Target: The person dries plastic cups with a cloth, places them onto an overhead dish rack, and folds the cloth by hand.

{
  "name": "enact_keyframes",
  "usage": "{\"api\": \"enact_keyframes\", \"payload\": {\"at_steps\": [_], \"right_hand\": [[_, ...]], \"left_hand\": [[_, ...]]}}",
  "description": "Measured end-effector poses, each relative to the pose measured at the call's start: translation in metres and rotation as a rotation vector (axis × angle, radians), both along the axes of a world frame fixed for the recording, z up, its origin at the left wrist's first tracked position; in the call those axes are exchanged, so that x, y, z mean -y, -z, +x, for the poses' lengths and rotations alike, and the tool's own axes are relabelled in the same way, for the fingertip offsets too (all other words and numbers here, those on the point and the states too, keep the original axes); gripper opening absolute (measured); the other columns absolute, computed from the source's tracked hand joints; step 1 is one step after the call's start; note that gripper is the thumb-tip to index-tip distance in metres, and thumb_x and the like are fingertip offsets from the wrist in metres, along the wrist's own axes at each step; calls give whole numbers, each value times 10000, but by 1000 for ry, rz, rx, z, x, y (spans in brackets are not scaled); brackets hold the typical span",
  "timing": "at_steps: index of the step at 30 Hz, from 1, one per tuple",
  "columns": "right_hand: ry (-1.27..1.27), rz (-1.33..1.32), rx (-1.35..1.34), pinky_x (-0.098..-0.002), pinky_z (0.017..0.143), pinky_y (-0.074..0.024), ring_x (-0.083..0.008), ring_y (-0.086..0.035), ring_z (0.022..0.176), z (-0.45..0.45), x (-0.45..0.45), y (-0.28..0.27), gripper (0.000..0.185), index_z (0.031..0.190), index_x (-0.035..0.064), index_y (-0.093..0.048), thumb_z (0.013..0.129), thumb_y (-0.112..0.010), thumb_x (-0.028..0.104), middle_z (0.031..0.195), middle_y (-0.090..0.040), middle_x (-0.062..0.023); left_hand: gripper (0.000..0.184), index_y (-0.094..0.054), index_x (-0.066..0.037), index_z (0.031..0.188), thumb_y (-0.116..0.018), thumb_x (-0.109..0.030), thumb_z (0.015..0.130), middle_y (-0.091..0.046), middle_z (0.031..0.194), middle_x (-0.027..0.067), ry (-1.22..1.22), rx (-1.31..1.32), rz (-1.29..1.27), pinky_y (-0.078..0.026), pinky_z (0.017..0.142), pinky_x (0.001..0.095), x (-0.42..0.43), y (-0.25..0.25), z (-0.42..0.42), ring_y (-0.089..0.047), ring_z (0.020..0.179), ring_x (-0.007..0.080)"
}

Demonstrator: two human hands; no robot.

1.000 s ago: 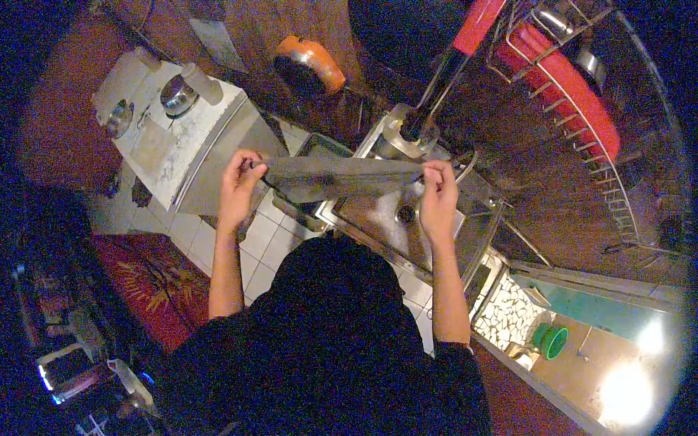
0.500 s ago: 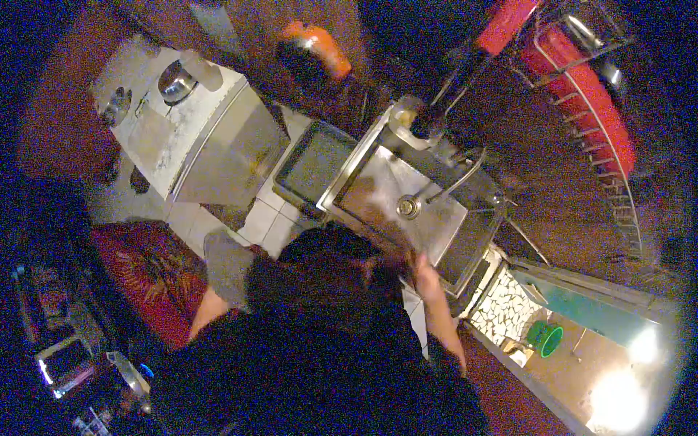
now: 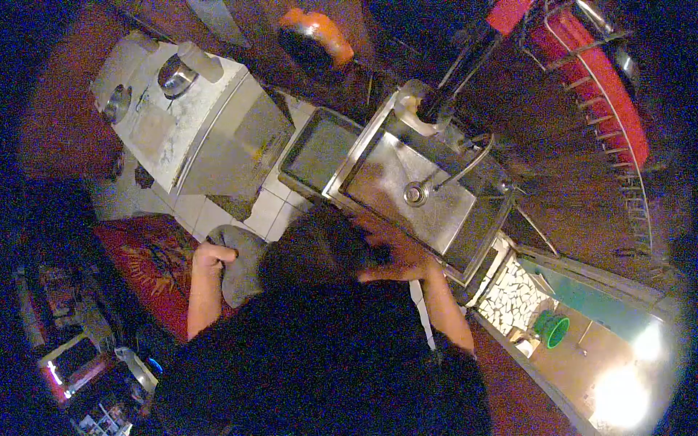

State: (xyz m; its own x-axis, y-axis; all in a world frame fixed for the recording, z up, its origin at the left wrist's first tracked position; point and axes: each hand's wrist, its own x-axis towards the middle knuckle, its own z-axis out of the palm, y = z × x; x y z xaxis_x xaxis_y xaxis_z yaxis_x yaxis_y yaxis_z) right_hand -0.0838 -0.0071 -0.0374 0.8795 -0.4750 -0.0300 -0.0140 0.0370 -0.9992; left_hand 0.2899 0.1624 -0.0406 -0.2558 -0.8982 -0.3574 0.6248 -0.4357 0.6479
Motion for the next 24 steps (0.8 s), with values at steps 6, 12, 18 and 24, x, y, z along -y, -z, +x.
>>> {"api": "enact_keyframes", "payload": {"at_steps": [6,12,18,24], "right_hand": [[530,-194,191,-268,721,-466,-115,-563,755,16,2,11,331,1024,47,-694,770,-849,191,904,-663,-10],[727,284,-50,-235,680,-493,-64,-610,735,30,42,-6,162,956,16,-689,925,-688,176,850,-697,-8],[799,483,-12,-251,745,-520,-102,-637,766,25,47,-18,210,997,15,-680,925,-685,212,918,-699,-29],[738,439,-24,-271,816,-507,-132,-657,858,3,53,-2,274,1085,13,-677,920,-682,232,992,-709,-48]], "left_hand": [[453,-588,13,1238,-611,-295,905,-671,1167,144,-638,139,376,-485,993,455,76,-75,-42,-644,1093,324],[558,-541,4,1316,-551,-415,947,-609,1304,155,-301,-312,325,-399,1086,464,81,0,-33,-577,1216,306],[476,-572,18,1244,-755,-114,825,-676,1163,131,-214,133,275,-531,896,290,80,-8,-62,-662,1039,202],[292,-653,18,1121,-723,-63,850,-708,1063,97,-317,426,214,-515,865,277,95,-4,-55,-659,991,154]]}}
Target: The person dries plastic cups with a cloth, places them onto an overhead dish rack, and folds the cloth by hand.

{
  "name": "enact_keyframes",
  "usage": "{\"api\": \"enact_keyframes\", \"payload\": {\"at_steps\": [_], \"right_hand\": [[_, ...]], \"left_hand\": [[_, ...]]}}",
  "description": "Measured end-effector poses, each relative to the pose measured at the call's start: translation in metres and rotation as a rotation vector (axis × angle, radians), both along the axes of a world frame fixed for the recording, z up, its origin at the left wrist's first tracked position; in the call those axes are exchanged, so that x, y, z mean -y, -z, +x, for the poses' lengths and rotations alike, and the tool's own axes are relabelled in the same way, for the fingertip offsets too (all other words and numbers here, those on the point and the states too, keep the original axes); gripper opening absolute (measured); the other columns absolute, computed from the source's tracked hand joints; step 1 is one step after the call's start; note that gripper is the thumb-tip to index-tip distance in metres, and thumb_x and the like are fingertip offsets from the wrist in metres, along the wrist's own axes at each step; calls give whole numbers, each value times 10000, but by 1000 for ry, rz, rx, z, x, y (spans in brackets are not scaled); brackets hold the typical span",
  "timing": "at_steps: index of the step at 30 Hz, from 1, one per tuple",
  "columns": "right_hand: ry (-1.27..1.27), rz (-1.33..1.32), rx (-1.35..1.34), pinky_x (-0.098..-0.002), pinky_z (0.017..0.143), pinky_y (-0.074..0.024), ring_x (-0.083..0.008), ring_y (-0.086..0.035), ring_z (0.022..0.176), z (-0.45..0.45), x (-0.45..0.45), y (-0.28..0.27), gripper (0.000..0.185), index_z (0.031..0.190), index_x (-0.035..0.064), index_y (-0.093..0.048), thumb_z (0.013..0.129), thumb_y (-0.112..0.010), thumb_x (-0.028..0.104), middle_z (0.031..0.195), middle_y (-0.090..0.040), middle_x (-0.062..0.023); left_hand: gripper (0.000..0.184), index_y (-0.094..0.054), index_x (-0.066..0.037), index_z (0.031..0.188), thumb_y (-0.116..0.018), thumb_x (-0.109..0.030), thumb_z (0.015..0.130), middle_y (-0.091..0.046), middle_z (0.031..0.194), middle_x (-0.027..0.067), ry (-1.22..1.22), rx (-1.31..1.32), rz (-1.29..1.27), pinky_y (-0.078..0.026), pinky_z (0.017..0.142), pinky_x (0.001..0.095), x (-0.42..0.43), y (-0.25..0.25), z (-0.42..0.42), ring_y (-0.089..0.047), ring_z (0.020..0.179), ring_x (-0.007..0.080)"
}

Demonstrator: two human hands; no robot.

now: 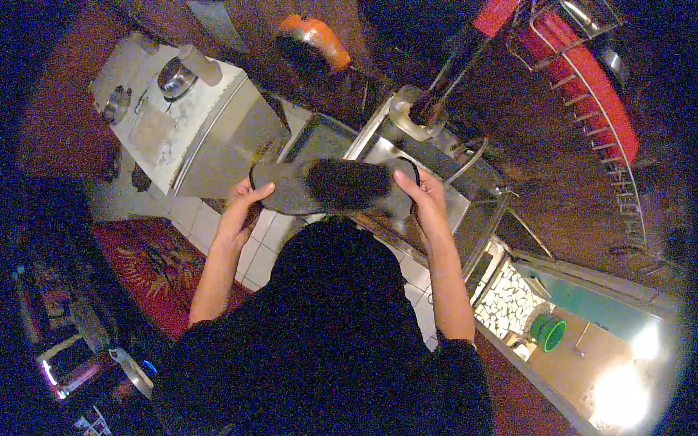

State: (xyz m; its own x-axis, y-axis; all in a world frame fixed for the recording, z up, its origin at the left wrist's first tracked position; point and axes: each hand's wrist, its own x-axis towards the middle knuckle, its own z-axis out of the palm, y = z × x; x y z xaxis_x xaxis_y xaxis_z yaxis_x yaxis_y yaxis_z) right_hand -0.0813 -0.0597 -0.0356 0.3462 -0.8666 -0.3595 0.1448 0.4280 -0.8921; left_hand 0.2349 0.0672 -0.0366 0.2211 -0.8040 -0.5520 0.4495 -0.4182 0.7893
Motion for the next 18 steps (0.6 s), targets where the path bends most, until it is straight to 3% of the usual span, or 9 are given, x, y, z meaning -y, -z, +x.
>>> {"api": "enact_keyframes", "payload": {"at_steps": [2,4,9,12,16,17,18], "right_hand": [[-41,-54,-37,-267,843,-496,-136,-658,894,-2,0,-3,293,1116,14,-673,919,-681,230,1013,-710,-51],[-22,86,-2,-256,878,-472,-132,-645,953,-1,-3,-13,297,1127,23,-673,911,-690,227,1036,-707,-46],[54,-30,-6,-260,890,-472,-131,-637,978,-1,0,-1,298,1154,29,-625,909,-693,185,1066,-699,-54],[77,-184,-47,-266,835,-503,-136,-653,934,-6,-2,12,381,1214,64,-525,884,-712,96,1071,-697,-72],[116,-339,-89,-253,734,-527,-143,-672,850,-6,-14,-13,566,1240,119,-376,830,-745,-9,1054,-698,-107],[117,-335,-91,-253,734,-527,-143,-672,850,-9,-19,-16,566,1240,119,-376,830,-745,-9,1054,-698,-107],[136,-381,-116,-221,677,-487,-108,-628,770,-12,-24,-19,465,1191,91,-469,825,-739,-10,980,-696,-68]], "left_hand": [[293,-664,4,1124,-726,-105,860,-704,1086,81,-41,68,-229,-454,945,289,4,7,1,-633,1022,156],[295,-664,-2,1131,-721,-124,868,-703,1086,72,-54,55,-250,-427,970,290,7,5,1,-625,1027,153],[300,-664,-2,1137,-705,-170,892,-699,1090,66,-63,144,-231,-384,1019,296,16,2,1,-605,1054,142],[314,-661,5,1145,-719,-158,883,-695,1097,67,-121,235,-175,-406,992,292,24,4,1,-611,1028,139],[324,-630,-9,1128,-757,-101,845,-690,1068,53,-105,224,-276,-454,892,286,27,3,2,-611,957,133],[334,-618,-24,1121,-769,-82,830,-687,1026,39,-149,249,-271,-465,843,278,26,0,1,-602,900,126],[334,-618,-24,1121,-769,-82,830,-687,1026,39,-149,247,-265,-465,843,278,22,-1,2,-602,900,126]]}}
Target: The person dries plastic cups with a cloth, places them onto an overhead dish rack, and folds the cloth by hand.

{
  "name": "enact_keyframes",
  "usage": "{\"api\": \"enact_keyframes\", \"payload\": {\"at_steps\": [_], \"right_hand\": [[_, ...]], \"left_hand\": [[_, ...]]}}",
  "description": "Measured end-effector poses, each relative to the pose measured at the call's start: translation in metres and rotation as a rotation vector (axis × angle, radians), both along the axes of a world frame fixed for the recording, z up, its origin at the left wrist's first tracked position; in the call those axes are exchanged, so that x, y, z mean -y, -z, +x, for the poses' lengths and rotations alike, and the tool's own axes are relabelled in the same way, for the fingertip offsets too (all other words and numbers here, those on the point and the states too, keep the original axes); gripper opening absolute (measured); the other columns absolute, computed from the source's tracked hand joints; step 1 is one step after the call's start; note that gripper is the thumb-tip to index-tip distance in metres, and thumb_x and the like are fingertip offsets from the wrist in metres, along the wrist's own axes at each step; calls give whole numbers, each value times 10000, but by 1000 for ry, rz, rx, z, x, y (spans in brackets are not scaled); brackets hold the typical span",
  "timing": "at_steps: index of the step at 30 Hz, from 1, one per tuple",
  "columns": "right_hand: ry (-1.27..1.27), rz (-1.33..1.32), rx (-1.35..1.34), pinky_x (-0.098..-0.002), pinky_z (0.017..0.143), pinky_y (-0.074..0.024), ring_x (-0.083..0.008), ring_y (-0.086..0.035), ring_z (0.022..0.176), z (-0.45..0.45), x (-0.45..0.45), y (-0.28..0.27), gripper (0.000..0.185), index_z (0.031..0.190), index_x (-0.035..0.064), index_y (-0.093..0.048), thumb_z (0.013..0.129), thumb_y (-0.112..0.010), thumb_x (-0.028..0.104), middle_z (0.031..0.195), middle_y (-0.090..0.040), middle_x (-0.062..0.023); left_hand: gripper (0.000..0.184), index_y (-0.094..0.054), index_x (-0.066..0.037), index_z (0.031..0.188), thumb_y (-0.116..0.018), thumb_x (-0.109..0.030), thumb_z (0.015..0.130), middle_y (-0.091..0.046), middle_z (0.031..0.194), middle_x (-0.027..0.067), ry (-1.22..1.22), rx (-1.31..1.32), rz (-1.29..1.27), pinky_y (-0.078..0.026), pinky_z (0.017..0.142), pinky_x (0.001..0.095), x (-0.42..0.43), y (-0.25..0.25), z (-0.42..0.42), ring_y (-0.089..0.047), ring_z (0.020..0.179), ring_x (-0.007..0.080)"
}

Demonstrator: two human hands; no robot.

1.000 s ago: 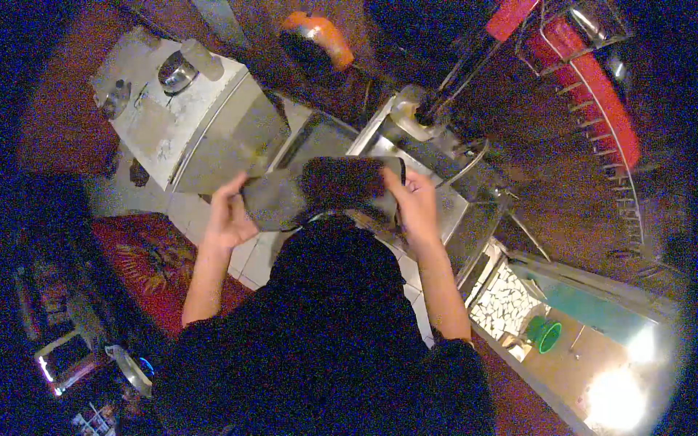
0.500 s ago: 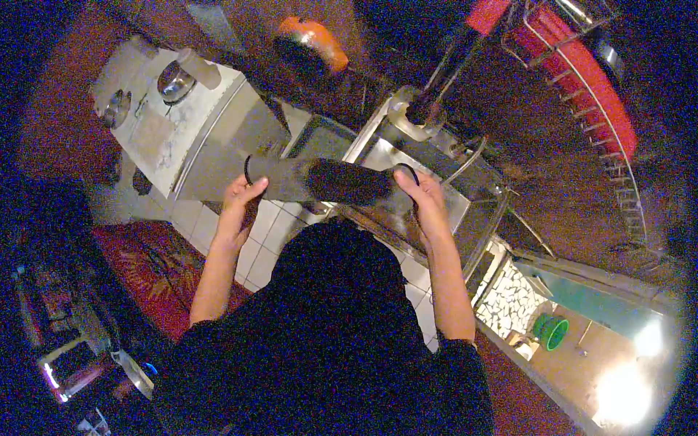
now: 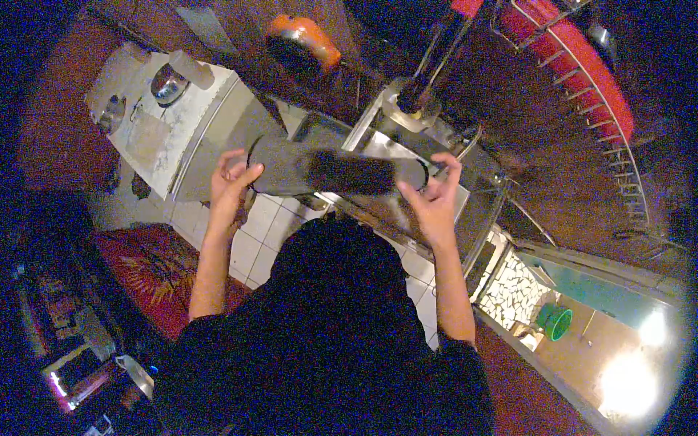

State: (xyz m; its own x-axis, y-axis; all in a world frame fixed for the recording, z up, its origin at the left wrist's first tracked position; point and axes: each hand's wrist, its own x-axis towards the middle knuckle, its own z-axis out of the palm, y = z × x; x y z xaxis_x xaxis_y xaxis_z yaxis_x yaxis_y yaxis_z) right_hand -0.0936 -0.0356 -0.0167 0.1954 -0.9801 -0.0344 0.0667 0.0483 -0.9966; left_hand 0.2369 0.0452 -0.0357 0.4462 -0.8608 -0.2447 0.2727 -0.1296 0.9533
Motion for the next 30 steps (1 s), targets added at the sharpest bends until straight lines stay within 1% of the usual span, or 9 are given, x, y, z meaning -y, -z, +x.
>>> {"api": "enact_keyframes", "payload": {"at_steps": [2,4,8,14,16,18,21,24,30], "right_hand": [[22,-39,-25,-189,620,-447,-72,-584,691,-14,-12,-7,371,1141,62,-562,820,-733,-10,906,-694,-29],[-286,50,-598,-192,591,-421,-68,-554,648,-41,-22,-13,324,1099,33,-671,789,-751,-15,833,-709,-17],[-485,100,-587,-223,626,-473,-78,-616,695,-72,-54,9,277,1063,21,-730,787,-752,5,834,-736,-37],[-600,472,-572,-356,855,-542,-220,-673,1039,-88,-85,30,442,1194,38,-669,764,-766,7,1132,-701,-145],[-647,343,-615,-372,906,-525,-245,-617,1137,-94,-91,34,460,1191,55,-669,747,-782,13,1225,-645,-146],[-705,209,-658,-388,958,-508,-271,-560,1234,-94,-95,34,479,1188,72,-668,729,-797,19,1318,-590,-147],[-567,57,-664,-389,1026,-463,-293,-472,1316,-90,-98,36,478,1153,91,-680,702,-827,36,1393,-512,-133],[-547,-6,-652,-380,1007,-474,-297,-524,1259,-99,-97,56,483,1153,89,-680,699,-838,45,1392,-516,-128],[-481,299,-576,-358,999,-466,-192,-610,1120,-115,-67,67,468,1201,10,-639,761,-797,21,1276,-619,-114]], "left_hand": [[380,-593,-72,1125,-787,-72,799,-655,926,11,73,151,68,-450,769,249,-16,-1,3,-536,780,109],[360,-608,-81,1100,-788,-68,789,-637,899,3,186,230,147,-432,745,229,-32,-10,3,-496,741,104],[248,-667,-58,1014,-774,-61,790,-632,891,0,561,548,123,-437,631,210,-64,17,2,-508,703,85],[177,-736,-30,1011,-721,-59,837,-677,941,42,782,291,588,-444,421,285,-72,5,-15,-644,733,115],[203,-757,-72,1014,-747,-77,811,-676,1083,115,874,381,705,-534,603,316,-62,-8,-16,-662,843,187],[249,-730,-85,1017,-774,-108,774,-623,1247,180,1019,822,122,-520,877,378,-64,-3,-9,-634,1072,280],[316,-672,-82,1022,-786,-152,736,-576,1329,196,1137,820,40,-406,1051,399,-51,-8,-7,-531,1268,332],[344,-612,-62,1024,-763,-171,735,-569,1356,185,1223,501,71,-416,1047,387,-40,12,-6,-496,1319,344],[353,-645,-25,1075,-709,-175,762,-674,1167,140,1106,537,223,-435,1011,378,-14,39,8,-604,1134,282]]}}
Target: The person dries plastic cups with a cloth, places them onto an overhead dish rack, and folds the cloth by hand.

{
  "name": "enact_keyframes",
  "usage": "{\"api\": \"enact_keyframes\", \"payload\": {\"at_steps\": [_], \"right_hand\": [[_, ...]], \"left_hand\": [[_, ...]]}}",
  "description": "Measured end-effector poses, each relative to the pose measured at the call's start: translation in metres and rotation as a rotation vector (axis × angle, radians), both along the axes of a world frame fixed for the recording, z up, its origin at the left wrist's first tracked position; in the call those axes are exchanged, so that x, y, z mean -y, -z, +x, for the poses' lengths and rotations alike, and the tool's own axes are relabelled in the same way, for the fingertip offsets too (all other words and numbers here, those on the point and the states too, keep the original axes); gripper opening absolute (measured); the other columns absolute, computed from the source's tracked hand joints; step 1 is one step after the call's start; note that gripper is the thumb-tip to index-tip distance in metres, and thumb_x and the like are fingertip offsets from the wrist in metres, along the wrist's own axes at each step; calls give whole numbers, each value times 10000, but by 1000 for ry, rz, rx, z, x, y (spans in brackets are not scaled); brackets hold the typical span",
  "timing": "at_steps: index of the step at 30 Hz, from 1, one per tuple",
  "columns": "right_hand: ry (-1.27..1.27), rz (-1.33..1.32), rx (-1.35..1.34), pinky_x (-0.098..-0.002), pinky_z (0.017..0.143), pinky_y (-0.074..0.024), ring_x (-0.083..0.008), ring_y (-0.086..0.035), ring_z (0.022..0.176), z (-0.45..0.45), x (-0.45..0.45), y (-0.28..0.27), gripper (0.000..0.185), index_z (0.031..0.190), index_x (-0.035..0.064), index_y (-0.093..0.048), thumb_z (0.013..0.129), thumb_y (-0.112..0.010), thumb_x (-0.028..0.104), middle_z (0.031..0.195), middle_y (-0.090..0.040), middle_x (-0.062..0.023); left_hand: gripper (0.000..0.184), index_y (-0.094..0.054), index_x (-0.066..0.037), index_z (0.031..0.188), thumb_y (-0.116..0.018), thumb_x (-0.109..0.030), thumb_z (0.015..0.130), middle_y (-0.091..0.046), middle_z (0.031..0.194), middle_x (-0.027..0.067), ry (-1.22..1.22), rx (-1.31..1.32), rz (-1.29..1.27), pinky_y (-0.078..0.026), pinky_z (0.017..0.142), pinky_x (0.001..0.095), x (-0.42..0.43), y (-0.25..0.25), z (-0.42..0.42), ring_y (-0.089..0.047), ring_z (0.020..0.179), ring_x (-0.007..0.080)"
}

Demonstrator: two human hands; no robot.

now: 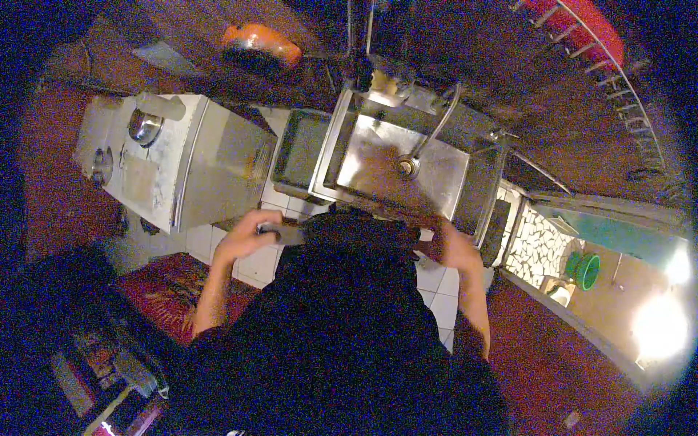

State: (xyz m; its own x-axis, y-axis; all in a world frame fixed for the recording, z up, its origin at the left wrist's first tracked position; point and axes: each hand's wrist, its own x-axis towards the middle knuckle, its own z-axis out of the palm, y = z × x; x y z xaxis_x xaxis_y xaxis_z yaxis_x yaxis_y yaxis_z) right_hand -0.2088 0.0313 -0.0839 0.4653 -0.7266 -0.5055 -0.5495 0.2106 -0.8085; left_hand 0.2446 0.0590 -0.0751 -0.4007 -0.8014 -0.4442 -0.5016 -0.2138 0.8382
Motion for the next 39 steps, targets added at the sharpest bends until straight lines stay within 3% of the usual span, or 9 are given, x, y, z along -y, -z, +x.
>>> {"api": "enact_keyframes", "payload": {"at_steps": [5,8,12,18,26,28,34,36,39], "right_hand": [[377,133,391,-295,938,-462,-140,-603,1008,35,45,-40,368,1185,15,-637,860,-730,161,1088,-679,-63],[361,-95,-115,-263,810,-491,-101,-609,941,49,74,-39,415,1252,44,-567,875,-725,117,1056,-682,-52],[446,-200,533,-247,796,-493,-110,-623,894,86,87,-73,339,1223,64,-556,919,-686,135,996,-683,-59],[239,-241,460,-266,844,-483,-112,-596,979,108,89,-107,349,1190,68,-583,860,-688,26,1160,-616,-28],[134,-4,892,-233,797,-496,-98,-606,940,82,88,-109,729,1257,-43,-513,638,-882,69,1121,-607,-30],[135,-233,138,-234,819,-503,-97,-621,943,75,88,-106,730,1253,-82,-506,632,-873,33,1000,-640,-12],[325,-574,317,-296,907,-493,-175,-640,1017,122,76,-121,397,1102,55,-677,712,-733,13,1078,-690,-85],[-107,-1015,288,-346,892,-519,-235,-658,997,137,70,-123,418,1124,87,-686,716,-748,19,1059,-687,-97],[-285,-1060,173,-419,943,-495,-323,-612,1080,154,59,-90,436,1145,146,-687,725,-735,37,1134,-649,-109]], "left_hand": [[472,-650,15,1153,-654,-200,733,-624,1238,132,-329,-453,-30,-395,1035,361,26,0,-7,-554,1180,255],[568,-624,15,1232,-664,-264,739,-554,1351,146,-281,-529,138,-331,1086,363,45,10,7,-491,1260,246],[644,-587,16,1296,-704,-293,743,-548,1355,140,53,-816,215,-310,1096,378,73,-17,-8,-467,1285,237],[646,-641,-31,1215,-824,-294,654,-654,1231,113,435,-36,116,-460,956,364,92,-62,-46,-604,1127,224],[375,-717,-12,1006,-836,-243,736,-729,901,50,-25,-46,-529,-496,789,278,72,-70,-59,-631,839,105],[339,-716,7,1029,-811,-181,765,-739,954,52,-107,-266,-309,-511,818,284,75,-74,-62,-652,859,111],[272,-710,20,1059,-742,-99,816,-736,919,50,-667,-368,-170,-512,829,271,80,-41,-85,-669,877,137],[287,-675,14,1152,-624,-124,906,-721,1036,80,-672,-281,-265,-526,842,299,79,-23,-91,-668,926,156],[493,-500,6,1363,-400,-296,987,-614,1272,137,-898,-1070,148,-536,923,361,75,-40,-103,-648,1060,232]]}}
